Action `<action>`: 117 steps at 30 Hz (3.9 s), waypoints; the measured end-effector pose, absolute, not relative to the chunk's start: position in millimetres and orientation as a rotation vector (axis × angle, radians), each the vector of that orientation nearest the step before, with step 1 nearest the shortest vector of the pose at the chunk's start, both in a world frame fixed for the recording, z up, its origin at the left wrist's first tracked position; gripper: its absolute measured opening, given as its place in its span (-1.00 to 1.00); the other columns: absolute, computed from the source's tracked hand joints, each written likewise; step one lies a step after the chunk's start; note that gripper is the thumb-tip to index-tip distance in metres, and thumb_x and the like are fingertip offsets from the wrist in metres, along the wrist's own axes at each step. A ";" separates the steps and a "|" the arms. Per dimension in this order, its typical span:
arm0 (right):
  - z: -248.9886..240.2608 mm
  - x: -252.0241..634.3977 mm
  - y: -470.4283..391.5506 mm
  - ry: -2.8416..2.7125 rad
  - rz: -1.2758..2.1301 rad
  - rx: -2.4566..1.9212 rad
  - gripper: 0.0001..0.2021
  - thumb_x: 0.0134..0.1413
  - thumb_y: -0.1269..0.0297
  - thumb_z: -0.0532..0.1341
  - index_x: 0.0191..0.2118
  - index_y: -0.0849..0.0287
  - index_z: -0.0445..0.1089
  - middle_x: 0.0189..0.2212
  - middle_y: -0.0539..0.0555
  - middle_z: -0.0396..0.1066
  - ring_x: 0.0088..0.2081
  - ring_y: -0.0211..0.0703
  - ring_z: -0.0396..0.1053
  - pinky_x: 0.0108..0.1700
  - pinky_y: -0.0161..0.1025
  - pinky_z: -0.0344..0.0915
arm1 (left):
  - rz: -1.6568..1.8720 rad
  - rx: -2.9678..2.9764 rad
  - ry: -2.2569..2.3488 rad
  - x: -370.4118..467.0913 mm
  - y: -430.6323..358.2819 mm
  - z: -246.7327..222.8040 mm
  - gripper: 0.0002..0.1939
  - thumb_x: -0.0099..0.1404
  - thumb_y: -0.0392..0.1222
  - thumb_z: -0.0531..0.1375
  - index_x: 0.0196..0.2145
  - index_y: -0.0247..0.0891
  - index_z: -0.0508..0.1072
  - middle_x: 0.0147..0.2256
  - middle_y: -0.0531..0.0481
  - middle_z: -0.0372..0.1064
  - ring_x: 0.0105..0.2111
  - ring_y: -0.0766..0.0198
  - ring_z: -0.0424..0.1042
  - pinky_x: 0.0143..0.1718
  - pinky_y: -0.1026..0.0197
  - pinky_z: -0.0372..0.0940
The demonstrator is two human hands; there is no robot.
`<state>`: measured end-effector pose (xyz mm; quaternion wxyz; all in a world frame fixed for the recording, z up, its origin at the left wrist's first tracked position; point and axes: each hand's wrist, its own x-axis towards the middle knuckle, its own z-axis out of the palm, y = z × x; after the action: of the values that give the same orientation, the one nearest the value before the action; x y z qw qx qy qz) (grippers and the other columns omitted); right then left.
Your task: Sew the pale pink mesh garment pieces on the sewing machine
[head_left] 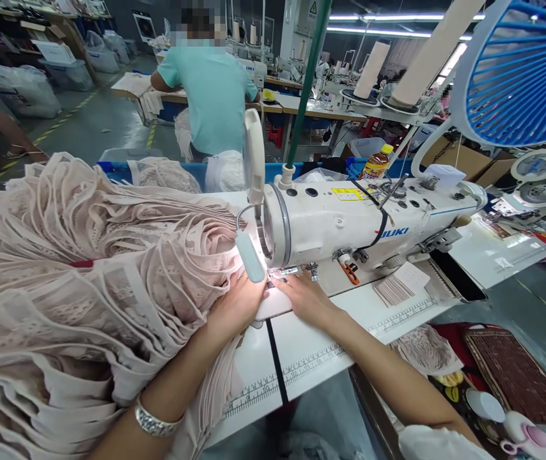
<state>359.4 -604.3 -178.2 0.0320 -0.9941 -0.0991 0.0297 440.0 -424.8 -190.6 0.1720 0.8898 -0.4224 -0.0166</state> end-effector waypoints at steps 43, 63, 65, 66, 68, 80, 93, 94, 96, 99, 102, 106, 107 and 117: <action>-189.3 357.3 -609.3 -0.187 -0.050 -2.990 -0.43 0.15 0.63 -0.10 0.21 0.24 0.33 0.07 0.22 0.39 0.05 0.04 0.33 0.16 0.01 0.28 | 0.157 2.454 -1.185 438.5 -432.7 -185.1 -0.76 0.37 -0.35 -0.04 -0.13 -0.26 0.39 -0.14 -0.11 0.46 0.05 0.06 0.33 0.29 -0.15 0.02; -178.6 358.1 -605.9 -0.138 0.129 -3.005 -0.36 0.10 0.64 -0.06 0.28 0.12 0.27 0.18 0.14 0.33 0.04 0.00 0.38 0.09 -0.08 0.36 | 0.182 2.436 -1.158 436.8 -432.8 -181.4 -0.77 0.35 -0.37 -0.05 -0.23 -0.22 0.38 -0.15 -0.18 0.42 -0.01 -0.03 0.36 0.09 -0.16 0.26; -177.9 358.2 -605.5 -0.152 0.121 -3.010 -0.37 0.12 0.63 -0.07 0.28 0.14 0.27 0.17 0.15 0.34 0.07 0.01 0.36 0.13 -0.06 0.32 | 0.193 2.444 -1.153 437.2 -433.2 -184.4 -0.78 0.35 -0.38 -0.04 -0.24 -0.22 0.38 -0.18 -0.17 0.42 -0.02 -0.03 0.36 0.08 -0.16 0.27; -177.6 358.4 -605.4 -0.160 0.126 -3.011 -0.38 0.13 0.63 -0.07 0.28 0.15 0.26 0.17 0.15 0.34 0.08 0.02 0.35 0.16 -0.05 0.29 | 0.198 2.453 -1.153 437.4 -433.3 -185.6 -0.78 0.35 -0.38 -0.03 -0.24 -0.22 0.38 -0.18 -0.17 0.42 -0.02 -0.03 0.37 0.08 -0.16 0.27; -177.5 359.1 -605.0 -0.162 0.156 -3.013 -0.38 0.14 0.63 -0.08 0.29 0.16 0.25 0.16 0.17 0.35 0.09 0.04 0.35 0.21 0.00 0.22 | 0.211 2.467 -1.160 437.6 -433.4 -187.3 -0.78 0.35 -0.38 -0.03 -0.22 -0.23 0.39 -0.18 -0.18 0.42 -0.02 -0.03 0.37 0.05 -0.15 0.29; -178.7 361.8 -604.3 -0.113 0.220 -3.025 -0.35 0.15 0.60 -0.07 0.34 0.08 0.16 0.03 0.21 0.42 -0.10 0.05 0.44 0.23 0.20 0.10 | 0.176 2.494 -1.155 437.1 -432.4 -185.6 -0.79 0.33 -0.36 0.01 -0.29 -0.21 0.42 -0.24 -0.16 0.43 -0.06 -0.05 0.38 0.03 -0.16 0.31; -185.0 360.7 -603.6 -0.141 0.144 -3.058 -0.36 0.14 0.62 -0.07 0.31 0.10 0.16 0.00 0.19 0.41 -0.06 0.03 0.39 0.25 0.15 0.08 | 0.196 2.519 -1.185 435.9 -433.0 -180.8 -0.81 0.36 -0.33 0.00 -0.26 -0.23 0.40 -0.23 -0.18 0.44 -0.05 -0.04 0.38 -0.04 -0.13 0.33; -186.1 360.2 -602.5 -0.139 0.122 -3.062 -0.38 0.15 0.61 -0.08 0.30 0.12 0.18 -0.01 0.19 0.41 -0.09 0.03 0.40 0.23 0.13 0.11 | 0.196 2.518 -1.187 435.4 -432.6 -180.5 -0.82 0.36 -0.33 0.01 -0.27 -0.23 0.40 -0.23 -0.17 0.44 -0.05 -0.04 0.38 -0.02 -0.13 0.33; -187.0 359.6 -599.6 -0.117 0.072 -3.067 -0.43 0.17 0.61 -0.11 0.24 0.15 0.24 -0.03 0.22 0.40 -0.11 0.05 0.39 0.18 0.10 0.15 | 0.187 2.520 -1.181 434.6 -431.7 -178.8 -0.84 0.36 -0.30 0.02 -0.28 -0.21 0.40 -0.21 -0.16 0.44 -0.04 -0.04 0.37 0.02 -0.13 0.30; -185.3 360.2 -596.1 -0.052 0.071 -3.090 -0.49 0.18 0.61 -0.11 0.13 0.19 0.34 -0.08 0.23 0.41 -0.10 0.07 0.38 0.16 0.08 0.15 | 0.205 2.587 -0.955 437.7 -431.8 -174.6 -0.77 0.36 -0.32 -0.03 -0.24 -0.23 0.42 -0.18 -0.18 0.44 -0.10 -0.03 0.39 0.01 -0.08 0.30; -183.3 362.7 -595.8 0.000 0.138 -3.103 -0.53 0.21 0.60 -0.09 0.12 0.21 0.35 -0.13 0.22 0.44 -0.11 0.06 0.38 0.16 0.04 0.14 | 0.270 2.689 -0.674 446.9 -435.0 -171.1 -0.71 0.33 -0.39 -0.05 -0.21 -0.33 0.46 -0.18 -0.27 0.42 -0.15 -0.05 0.41 -0.09 -0.02 0.32; -185.8 364.4 -600.3 -0.016 0.110 -3.077 -0.60 0.30 0.50 -0.09 0.12 0.23 0.34 -0.10 0.23 0.45 -0.13 0.03 0.38 0.18 0.03 0.12 | 0.311 2.851 -0.683 449.9 -439.9 -166.2 -0.70 0.29 -0.48 -0.04 -0.24 -0.41 0.48 -0.23 -0.28 0.41 -0.19 -0.01 0.41 -0.13 0.06 0.31; -187.2 363.8 -601.8 -0.022 0.079 -3.077 -0.62 0.31 0.48 -0.08 0.11 0.23 0.35 -0.11 0.22 0.45 -0.16 0.01 0.38 0.17 0.03 0.12 | 0.309 2.884 -0.728 445.1 -439.2 -163.7 -0.70 0.28 -0.49 -0.03 -0.24 -0.41 0.48 -0.25 -0.27 0.41 -0.22 0.01 0.41 -0.16 0.07 0.31; -176.2 344.4 -573.8 -0.474 -0.301 -2.666 -0.77 0.37 0.31 0.03 -0.28 0.18 0.39 -0.33 0.10 0.45 -0.22 -0.09 0.35 -0.07 -0.14 0.23 | 1.022 2.787 -1.356 344.0 -344.9 -133.5 -0.75 0.34 -0.42 0.07 -0.08 -0.46 0.45 -0.10 -0.29 0.38 -0.01 -0.08 0.32 0.03 -0.05 0.19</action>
<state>344.4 -573.8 -176.2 0.2069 -0.9573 -0.1704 -0.1079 344.0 -344.9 -133.5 -0.0611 0.8525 -0.4146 0.3125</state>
